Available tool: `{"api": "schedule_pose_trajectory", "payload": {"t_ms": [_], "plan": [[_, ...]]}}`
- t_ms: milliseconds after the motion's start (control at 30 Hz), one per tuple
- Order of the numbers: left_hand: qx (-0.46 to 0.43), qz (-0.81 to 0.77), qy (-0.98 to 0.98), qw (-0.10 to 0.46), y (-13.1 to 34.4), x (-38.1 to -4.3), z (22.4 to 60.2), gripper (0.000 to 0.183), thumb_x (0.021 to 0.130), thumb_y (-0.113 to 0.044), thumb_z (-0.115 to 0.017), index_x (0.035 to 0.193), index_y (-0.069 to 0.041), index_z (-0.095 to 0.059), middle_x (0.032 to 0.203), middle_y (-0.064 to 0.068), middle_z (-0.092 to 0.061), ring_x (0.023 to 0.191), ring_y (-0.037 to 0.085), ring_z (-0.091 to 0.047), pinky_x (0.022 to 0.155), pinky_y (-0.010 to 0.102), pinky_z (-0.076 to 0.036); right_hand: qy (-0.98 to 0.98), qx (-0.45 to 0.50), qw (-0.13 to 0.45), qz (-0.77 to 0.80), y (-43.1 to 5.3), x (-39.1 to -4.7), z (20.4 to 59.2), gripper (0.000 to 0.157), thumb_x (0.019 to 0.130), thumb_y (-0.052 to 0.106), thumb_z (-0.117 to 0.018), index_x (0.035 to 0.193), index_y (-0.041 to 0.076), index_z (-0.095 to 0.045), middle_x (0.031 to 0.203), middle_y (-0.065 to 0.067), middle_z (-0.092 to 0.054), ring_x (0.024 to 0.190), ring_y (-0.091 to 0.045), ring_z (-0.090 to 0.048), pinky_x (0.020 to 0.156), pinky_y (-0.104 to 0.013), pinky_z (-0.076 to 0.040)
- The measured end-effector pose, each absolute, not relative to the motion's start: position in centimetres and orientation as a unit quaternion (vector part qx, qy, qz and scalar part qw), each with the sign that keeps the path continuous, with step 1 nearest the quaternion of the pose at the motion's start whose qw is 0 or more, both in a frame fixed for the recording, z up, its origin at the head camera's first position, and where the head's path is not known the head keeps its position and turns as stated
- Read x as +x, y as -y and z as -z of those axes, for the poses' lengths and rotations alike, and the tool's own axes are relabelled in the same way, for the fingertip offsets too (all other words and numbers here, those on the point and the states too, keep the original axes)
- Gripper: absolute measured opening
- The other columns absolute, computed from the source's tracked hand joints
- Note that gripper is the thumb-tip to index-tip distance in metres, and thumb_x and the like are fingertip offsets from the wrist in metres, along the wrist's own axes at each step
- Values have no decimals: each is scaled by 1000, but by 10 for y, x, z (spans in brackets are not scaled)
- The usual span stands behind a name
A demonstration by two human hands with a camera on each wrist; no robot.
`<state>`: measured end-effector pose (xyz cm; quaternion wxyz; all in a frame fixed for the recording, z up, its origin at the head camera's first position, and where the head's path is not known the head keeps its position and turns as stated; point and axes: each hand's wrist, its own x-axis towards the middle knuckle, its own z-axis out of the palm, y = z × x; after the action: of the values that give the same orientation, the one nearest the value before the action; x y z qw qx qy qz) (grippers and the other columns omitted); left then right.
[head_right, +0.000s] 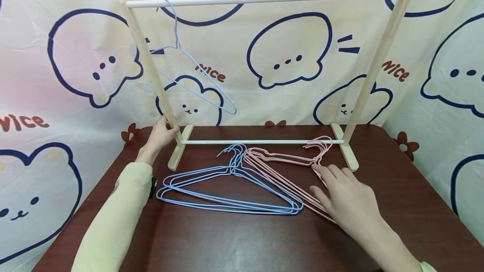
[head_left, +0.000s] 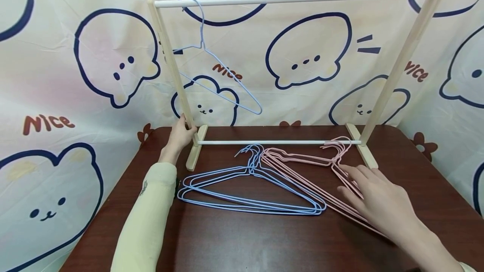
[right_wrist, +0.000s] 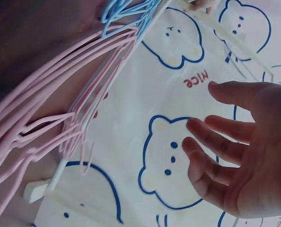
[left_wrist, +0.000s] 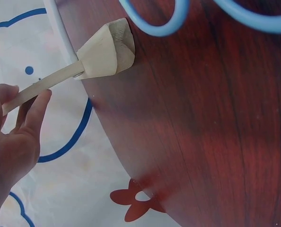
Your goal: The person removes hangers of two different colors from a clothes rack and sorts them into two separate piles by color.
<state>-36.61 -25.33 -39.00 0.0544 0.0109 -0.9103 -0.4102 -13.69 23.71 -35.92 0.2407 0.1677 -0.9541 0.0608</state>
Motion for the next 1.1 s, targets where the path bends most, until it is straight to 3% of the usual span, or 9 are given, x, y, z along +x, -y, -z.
{"api": "schedule_pose_trajectory", "payload": {"t_ms": [167, 333, 567, 833, 1100], "plan": [[10, 421, 905, 57, 253, -364, 390, 66, 99, -14, -48, 158, -9, -17, 146, 30, -43, 129, 44, -50, 103, 58, -46, 938, 199, 277, -65, -220, -151, 354, 53, 83, 35, -75, 132, 20, -60, 108, -4, -70, 90, -24, -65, 45, -35, -47], [13, 420, 906, 57, 254, -364, 390, 67, 99, -14, -47, 158, -10, -16, 145, 29, -43, 128, 45, -50, 103, 58, -46, 914, 234, 322, -81, -201, -169, 349, 54, 84, 35, -74, 133, 18, -60, 112, -5, -70, 97, -24, -66, 53, -35, -52], [17, 424, 904, 53, 252, -367, 391, 67, 100, -14, -49, 158, -11, -16, 146, 29, -42, 129, 45, -50, 103, 58, -46, 900, 245, 343, -109, -174, -189, 336, 58, 84, 31, -77, 137, 17, -57, 90, 1, -63, 73, -14, -54, 43, -20, -31], [22, 428, 902, 48, 249, -367, 397, 68, 100, -16, -49, 159, -13, -15, 146, 28, -43, 128, 45, -51, 102, 59, -46, 886, 253, 365, -134, -149, -215, 326, 58, 86, 34, -76, 137, 15, -57, 92, -2, -66, 67, -14, -56, 43, -22, -34], [22, 422, 905, 46, 252, -369, 395, 69, 100, -17, -48, 160, -14, -12, 147, 29, -42, 129, 45, -50, 103, 60, -45, 869, 268, 379, -171, -115, -240, 312, 65, 87, 32, -76, 144, 15, -50, 92, -2, -64, 61, -14, -50, 42, -24, -32]]}}
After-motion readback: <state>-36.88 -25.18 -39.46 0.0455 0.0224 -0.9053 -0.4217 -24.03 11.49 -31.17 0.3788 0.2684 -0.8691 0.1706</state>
